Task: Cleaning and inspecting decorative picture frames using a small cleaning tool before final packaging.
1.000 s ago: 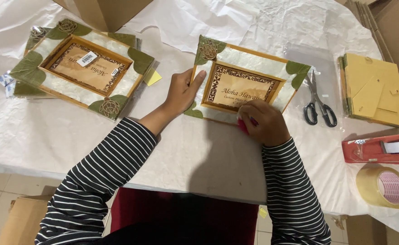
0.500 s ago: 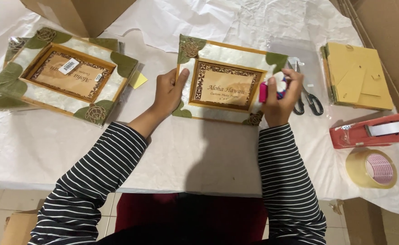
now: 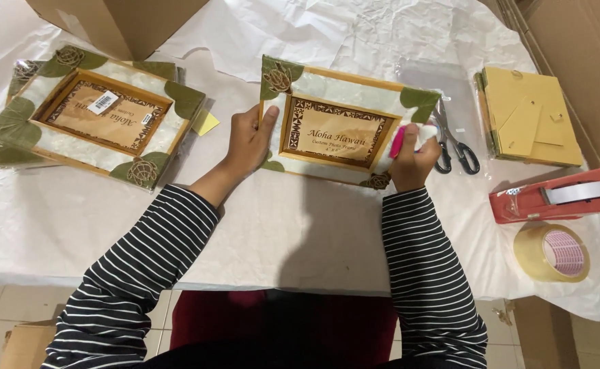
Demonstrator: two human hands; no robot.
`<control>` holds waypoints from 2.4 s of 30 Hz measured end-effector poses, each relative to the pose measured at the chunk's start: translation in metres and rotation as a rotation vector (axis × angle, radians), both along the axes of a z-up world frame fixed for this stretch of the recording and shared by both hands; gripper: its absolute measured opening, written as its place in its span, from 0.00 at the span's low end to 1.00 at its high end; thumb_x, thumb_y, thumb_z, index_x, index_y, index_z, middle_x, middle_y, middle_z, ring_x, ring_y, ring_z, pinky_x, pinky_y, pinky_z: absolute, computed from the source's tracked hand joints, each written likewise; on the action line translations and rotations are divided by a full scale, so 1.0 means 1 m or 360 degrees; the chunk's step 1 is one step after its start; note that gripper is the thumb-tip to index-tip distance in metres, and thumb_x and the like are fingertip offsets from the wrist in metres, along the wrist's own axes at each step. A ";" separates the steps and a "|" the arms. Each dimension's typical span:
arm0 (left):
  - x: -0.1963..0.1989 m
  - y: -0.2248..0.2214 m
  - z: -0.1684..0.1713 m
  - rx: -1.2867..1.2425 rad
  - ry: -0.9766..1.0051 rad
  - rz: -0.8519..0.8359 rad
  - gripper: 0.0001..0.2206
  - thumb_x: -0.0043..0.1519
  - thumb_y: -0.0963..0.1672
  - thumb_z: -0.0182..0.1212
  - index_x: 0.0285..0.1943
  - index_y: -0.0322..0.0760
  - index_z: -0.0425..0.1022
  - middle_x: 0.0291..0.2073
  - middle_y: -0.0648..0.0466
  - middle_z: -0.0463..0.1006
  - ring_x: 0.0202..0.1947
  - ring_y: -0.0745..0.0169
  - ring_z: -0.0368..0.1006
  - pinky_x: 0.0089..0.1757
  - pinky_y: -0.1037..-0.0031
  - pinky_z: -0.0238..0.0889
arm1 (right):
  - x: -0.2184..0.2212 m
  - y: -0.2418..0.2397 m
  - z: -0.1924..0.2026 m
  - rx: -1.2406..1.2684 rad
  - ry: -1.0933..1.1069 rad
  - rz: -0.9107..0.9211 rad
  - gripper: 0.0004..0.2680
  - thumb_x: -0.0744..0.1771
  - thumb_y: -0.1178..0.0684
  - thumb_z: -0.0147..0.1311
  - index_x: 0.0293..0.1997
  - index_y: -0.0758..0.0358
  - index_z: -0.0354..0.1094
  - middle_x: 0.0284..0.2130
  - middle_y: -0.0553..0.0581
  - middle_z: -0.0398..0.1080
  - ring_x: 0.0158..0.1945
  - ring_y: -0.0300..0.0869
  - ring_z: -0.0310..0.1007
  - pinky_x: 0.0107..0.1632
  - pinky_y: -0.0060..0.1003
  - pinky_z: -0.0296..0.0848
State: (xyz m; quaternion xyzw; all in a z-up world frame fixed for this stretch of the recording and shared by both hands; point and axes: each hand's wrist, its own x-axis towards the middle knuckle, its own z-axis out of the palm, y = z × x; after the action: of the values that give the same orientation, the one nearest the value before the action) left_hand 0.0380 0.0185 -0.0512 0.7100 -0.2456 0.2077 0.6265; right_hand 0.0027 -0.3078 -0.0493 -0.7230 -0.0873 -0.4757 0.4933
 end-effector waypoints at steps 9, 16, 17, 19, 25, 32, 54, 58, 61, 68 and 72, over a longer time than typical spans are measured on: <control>0.004 0.006 -0.006 -0.0004 -0.0069 0.0001 0.21 0.75 0.47 0.45 0.27 0.36 0.68 0.13 0.51 0.70 0.19 0.66 0.62 0.27 0.73 0.60 | 0.009 -0.025 -0.038 -0.0226 -0.0315 -0.0246 0.13 0.71 0.47 0.49 0.33 0.67 0.68 0.18 0.63 0.66 0.22 0.48 0.66 0.33 0.40 0.68; 0.003 0.005 -0.003 -0.0001 -0.0085 0.0016 0.21 0.75 0.47 0.46 0.28 0.36 0.68 0.13 0.50 0.70 0.19 0.66 0.63 0.27 0.73 0.60 | 0.005 -0.028 -0.040 -0.0112 -0.0310 -0.0266 0.13 0.71 0.49 0.48 0.34 0.71 0.66 0.20 0.64 0.65 0.25 0.45 0.64 0.34 0.41 0.67; 0.000 0.004 0.000 0.0006 -0.0091 0.0016 0.20 0.75 0.47 0.46 0.28 0.35 0.68 0.13 0.49 0.70 0.19 0.66 0.63 0.27 0.72 0.60 | -0.001 -0.015 -0.028 0.0070 -0.0250 -0.0205 0.14 0.71 0.46 0.47 0.36 0.69 0.66 0.23 0.61 0.66 0.28 0.42 0.63 0.38 0.40 0.67; -0.004 0.003 0.006 0.0010 -0.0099 0.0021 0.20 0.75 0.47 0.47 0.28 0.35 0.68 0.14 0.49 0.70 0.20 0.65 0.63 0.27 0.71 0.60 | -0.013 0.006 -0.004 0.0249 -0.0191 -0.0138 0.15 0.71 0.42 0.46 0.37 0.67 0.65 0.26 0.57 0.67 0.30 0.39 0.61 0.42 0.39 0.68; 0.001 0.003 -0.005 0.0027 -0.0126 0.0013 0.18 0.73 0.45 0.52 0.27 0.35 0.68 0.14 0.48 0.71 0.19 0.65 0.65 0.27 0.72 0.60 | -0.020 0.017 0.012 0.0294 -0.0101 -0.0074 0.15 0.73 0.44 0.40 0.42 0.67 0.68 0.32 0.55 0.68 0.37 0.37 0.61 0.51 0.38 0.67; 0.006 0.003 -0.011 0.0036 -0.0071 -0.0008 0.19 0.74 0.47 0.50 0.27 0.36 0.69 0.14 0.49 0.72 0.18 0.65 0.64 0.28 0.73 0.60 | -0.003 0.000 -0.009 0.0154 -0.0088 -0.0092 0.14 0.73 0.45 0.44 0.41 0.68 0.66 0.31 0.58 0.66 0.37 0.39 0.62 0.50 0.41 0.66; -0.001 0.001 0.005 0.0019 0.0022 -0.0075 0.22 0.75 0.49 0.44 0.26 0.39 0.67 0.11 0.52 0.70 0.16 0.67 0.65 0.26 0.76 0.60 | -0.018 0.017 -0.001 0.0523 0.0103 0.0004 0.17 0.72 0.35 0.42 0.54 0.59 0.62 0.40 0.53 0.64 0.46 0.36 0.68 0.57 0.38 0.68; 0.003 0.002 -0.001 0.0029 0.0037 -0.0071 0.22 0.75 0.49 0.43 0.26 0.39 0.67 0.11 0.52 0.70 0.16 0.66 0.63 0.26 0.76 0.59 | -0.018 0.014 -0.006 0.0507 0.0144 -0.0012 0.19 0.72 0.34 0.42 0.59 0.61 0.60 0.42 0.55 0.63 0.47 0.39 0.67 0.61 0.43 0.65; -0.002 0.002 0.006 0.0050 0.0035 -0.0075 0.22 0.75 0.50 0.43 0.27 0.39 0.67 0.12 0.51 0.69 0.17 0.66 0.63 0.26 0.75 0.59 | -0.023 0.025 0.004 0.0483 0.0102 -0.0009 0.18 0.73 0.37 0.43 0.59 0.64 0.61 0.43 0.54 0.63 0.48 0.38 0.66 0.61 0.41 0.64; 0.004 0.001 -0.001 0.0046 0.0033 -0.0051 0.22 0.75 0.49 0.44 0.26 0.39 0.66 0.11 0.52 0.69 0.16 0.66 0.64 0.26 0.76 0.60 | -0.019 0.009 0.002 0.0363 0.0028 -0.0033 0.15 0.73 0.39 0.40 0.44 0.62 0.66 0.30 0.53 0.64 0.36 0.37 0.65 0.51 0.36 0.67; 0.004 0.002 -0.003 0.0045 0.0077 -0.0053 0.21 0.75 0.49 0.45 0.26 0.39 0.67 0.11 0.53 0.69 0.16 0.66 0.64 0.26 0.75 0.60 | -0.028 0.019 0.010 0.0602 -0.0031 -0.0065 0.13 0.73 0.44 0.42 0.33 0.58 0.61 0.26 0.50 0.63 0.32 0.35 0.61 0.49 0.32 0.65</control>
State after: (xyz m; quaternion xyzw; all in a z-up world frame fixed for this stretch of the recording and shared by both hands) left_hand 0.0416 0.0203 -0.0544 0.7195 -0.2450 0.1765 0.6254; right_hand -0.0251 -0.2888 -0.0388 -0.6145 0.0135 -0.5004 0.6098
